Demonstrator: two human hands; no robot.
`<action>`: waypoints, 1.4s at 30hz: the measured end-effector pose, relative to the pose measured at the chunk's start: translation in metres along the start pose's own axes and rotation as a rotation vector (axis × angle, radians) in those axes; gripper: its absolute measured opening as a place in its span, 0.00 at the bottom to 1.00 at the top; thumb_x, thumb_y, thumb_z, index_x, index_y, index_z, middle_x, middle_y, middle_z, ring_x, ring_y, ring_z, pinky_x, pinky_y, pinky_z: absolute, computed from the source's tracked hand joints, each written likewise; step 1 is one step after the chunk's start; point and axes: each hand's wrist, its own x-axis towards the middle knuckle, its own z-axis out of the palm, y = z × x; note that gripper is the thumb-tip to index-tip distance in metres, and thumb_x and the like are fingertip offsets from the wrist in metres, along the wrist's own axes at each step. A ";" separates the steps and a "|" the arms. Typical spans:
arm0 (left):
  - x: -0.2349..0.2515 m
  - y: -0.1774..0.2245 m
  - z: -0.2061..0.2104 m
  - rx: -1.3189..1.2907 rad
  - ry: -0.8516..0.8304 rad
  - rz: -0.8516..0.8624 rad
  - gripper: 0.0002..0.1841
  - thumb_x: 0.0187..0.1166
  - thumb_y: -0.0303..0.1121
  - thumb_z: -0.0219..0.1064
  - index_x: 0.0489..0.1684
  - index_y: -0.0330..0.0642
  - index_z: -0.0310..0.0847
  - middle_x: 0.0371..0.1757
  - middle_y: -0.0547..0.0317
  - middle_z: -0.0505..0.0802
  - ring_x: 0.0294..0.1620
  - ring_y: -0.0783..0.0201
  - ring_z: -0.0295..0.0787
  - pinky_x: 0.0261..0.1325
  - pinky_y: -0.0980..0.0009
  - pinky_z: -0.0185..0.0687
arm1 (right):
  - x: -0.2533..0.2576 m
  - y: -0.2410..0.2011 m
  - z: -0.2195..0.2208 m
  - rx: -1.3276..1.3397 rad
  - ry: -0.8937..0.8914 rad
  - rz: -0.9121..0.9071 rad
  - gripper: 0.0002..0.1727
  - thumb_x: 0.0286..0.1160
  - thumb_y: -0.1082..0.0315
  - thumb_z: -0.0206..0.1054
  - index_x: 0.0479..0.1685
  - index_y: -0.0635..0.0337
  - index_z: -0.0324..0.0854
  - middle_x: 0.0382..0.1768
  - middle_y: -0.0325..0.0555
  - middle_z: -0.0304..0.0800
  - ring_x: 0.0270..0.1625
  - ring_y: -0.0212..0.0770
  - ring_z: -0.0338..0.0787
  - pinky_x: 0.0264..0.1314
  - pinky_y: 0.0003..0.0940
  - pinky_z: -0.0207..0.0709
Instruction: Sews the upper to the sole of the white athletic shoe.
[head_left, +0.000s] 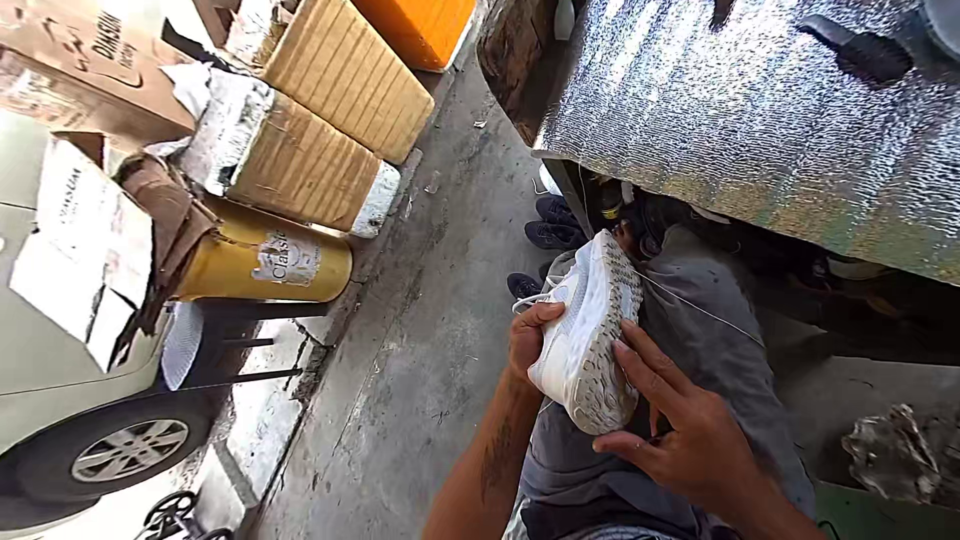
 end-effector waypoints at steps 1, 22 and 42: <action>0.000 0.000 0.000 0.005 0.010 0.004 0.12 0.74 0.30 0.59 0.35 0.43 0.92 0.34 0.56 0.97 0.36 0.68 0.96 0.43 0.71 0.92 | 0.000 0.000 0.000 0.000 0.000 0.002 0.46 0.69 0.29 0.69 0.86 0.45 0.73 0.88 0.45 0.68 0.23 0.24 0.76 0.21 0.25 0.70; -0.010 -0.011 0.070 0.329 0.209 -0.073 0.07 0.75 0.18 0.61 0.45 0.33 0.83 0.36 0.47 0.95 0.38 0.61 0.96 0.48 0.63 0.94 | -0.047 0.012 -0.049 0.191 -0.027 0.173 0.40 0.76 0.48 0.74 0.89 0.49 0.68 0.76 0.35 0.82 0.26 0.12 0.71 0.25 0.09 0.68; -0.019 -0.061 0.070 0.506 0.359 0.026 0.16 0.62 0.19 0.75 0.49 0.29 0.81 0.38 0.50 0.95 0.42 0.62 0.96 0.52 0.66 0.94 | 0.027 0.050 -0.066 -0.148 0.090 0.183 0.16 0.88 0.60 0.60 0.62 0.48 0.92 0.36 0.32 0.89 0.36 0.19 0.84 0.40 0.17 0.79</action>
